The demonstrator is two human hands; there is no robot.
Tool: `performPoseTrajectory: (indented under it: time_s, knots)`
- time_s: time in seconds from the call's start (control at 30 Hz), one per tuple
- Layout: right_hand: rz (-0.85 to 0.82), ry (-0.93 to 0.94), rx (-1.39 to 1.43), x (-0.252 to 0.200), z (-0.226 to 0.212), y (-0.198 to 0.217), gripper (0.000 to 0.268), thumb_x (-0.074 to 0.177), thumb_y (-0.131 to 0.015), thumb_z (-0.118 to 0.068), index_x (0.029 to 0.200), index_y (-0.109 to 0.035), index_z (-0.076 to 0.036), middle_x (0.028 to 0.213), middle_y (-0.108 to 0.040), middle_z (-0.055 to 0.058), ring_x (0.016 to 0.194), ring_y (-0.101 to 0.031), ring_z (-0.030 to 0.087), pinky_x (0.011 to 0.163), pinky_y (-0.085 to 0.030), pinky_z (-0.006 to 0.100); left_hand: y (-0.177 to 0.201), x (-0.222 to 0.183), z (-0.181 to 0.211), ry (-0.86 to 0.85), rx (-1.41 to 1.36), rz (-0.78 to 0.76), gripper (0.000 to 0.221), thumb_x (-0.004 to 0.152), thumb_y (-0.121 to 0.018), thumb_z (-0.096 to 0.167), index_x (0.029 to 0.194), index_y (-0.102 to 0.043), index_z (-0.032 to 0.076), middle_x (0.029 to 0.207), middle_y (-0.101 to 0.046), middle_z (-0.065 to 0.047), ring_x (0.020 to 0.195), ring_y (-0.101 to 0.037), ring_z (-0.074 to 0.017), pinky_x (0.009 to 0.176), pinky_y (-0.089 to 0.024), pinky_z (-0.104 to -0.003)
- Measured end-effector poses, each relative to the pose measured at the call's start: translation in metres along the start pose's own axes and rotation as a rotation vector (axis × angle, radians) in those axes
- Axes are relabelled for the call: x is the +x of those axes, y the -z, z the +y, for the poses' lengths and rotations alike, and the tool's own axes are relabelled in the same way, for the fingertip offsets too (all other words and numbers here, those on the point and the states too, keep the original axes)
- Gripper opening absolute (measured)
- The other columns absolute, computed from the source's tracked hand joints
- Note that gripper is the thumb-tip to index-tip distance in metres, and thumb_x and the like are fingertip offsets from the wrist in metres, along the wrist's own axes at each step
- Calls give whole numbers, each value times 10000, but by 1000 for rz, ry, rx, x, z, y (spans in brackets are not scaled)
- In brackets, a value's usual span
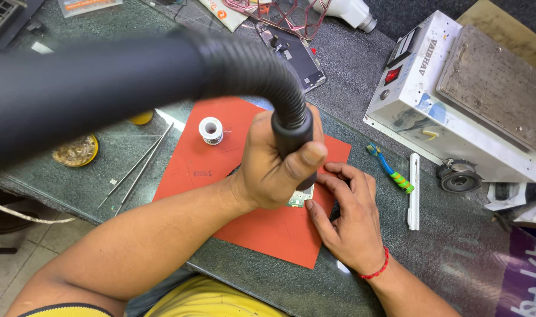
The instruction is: The person heats a circuit board with a heat gun and presses down on the components with their fingers.
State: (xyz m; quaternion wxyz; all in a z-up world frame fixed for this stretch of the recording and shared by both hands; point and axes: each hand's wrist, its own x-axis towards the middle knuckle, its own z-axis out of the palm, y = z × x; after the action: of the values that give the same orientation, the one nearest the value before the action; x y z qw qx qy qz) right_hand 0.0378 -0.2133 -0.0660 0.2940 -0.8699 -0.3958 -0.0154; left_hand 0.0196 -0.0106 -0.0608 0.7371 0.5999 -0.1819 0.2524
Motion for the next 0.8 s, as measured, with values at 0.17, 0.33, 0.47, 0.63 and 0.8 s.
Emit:
performPoseTrajectory:
  time_s: [0.17, 0.33, 0.47, 0.63, 0.8]
  knots:
    - [-17, -1, -4, 0, 2, 0, 402, 812, -778, -189, 1163, -661, -31, 1281, -581, 156, 1168, -523, 361, 1010, -432, 456, -1, 0, -1, -58, 28, -36, 395, 1113, -620, 353, 869, -573, 45, 815, -564, -21, 726, -548, -98, 693, -449, -255]
    - [-7, 20, -20, -1, 3, -1, 405, 812, -780, -186, 1165, -659, -27, 1276, -565, 169, 1171, -513, 370, 1011, -425, 463, -2, -2, 0, -25, 59, -17, 408, 1100, -661, 337, 838, -537, 50, 782, -537, -13, 708, -512, -107, 676, -443, -265]
    - [-19, 7, -19, -2, 4, -2, 396, 811, -784, -189, 1147, -652, -26, 1269, -573, 161, 1163, -519, 364, 1004, -432, 457, -2, 0, 0, -55, 102, -32, 404, 1094, -648, 355, 843, -546, 55, 767, -545, -20, 703, -526, -108, 676, -438, -269]
    - [-5, 24, -22, -1, 3, -2, 405, 803, -784, -183, 1153, -653, -27, 1278, -572, 167, 1170, -514, 370, 1005, -429, 462, -2, 2, 2, 67, 80, -1, 379, 1051, -635, 361, 825, -563, 66, 738, -580, 7, 626, -557, -89, 617, -447, -267]
    - [-24, 15, -24, 0, 2, 0, 399, 820, -776, -170, 1175, -658, -30, 1286, -576, 155, 1170, -518, 363, 1010, -430, 460, -2, 1, 2, -67, 102, 4, 440, 1108, -629, 366, 827, -549, 38, 750, -549, -25, 667, -524, -113, 643, -435, -276]
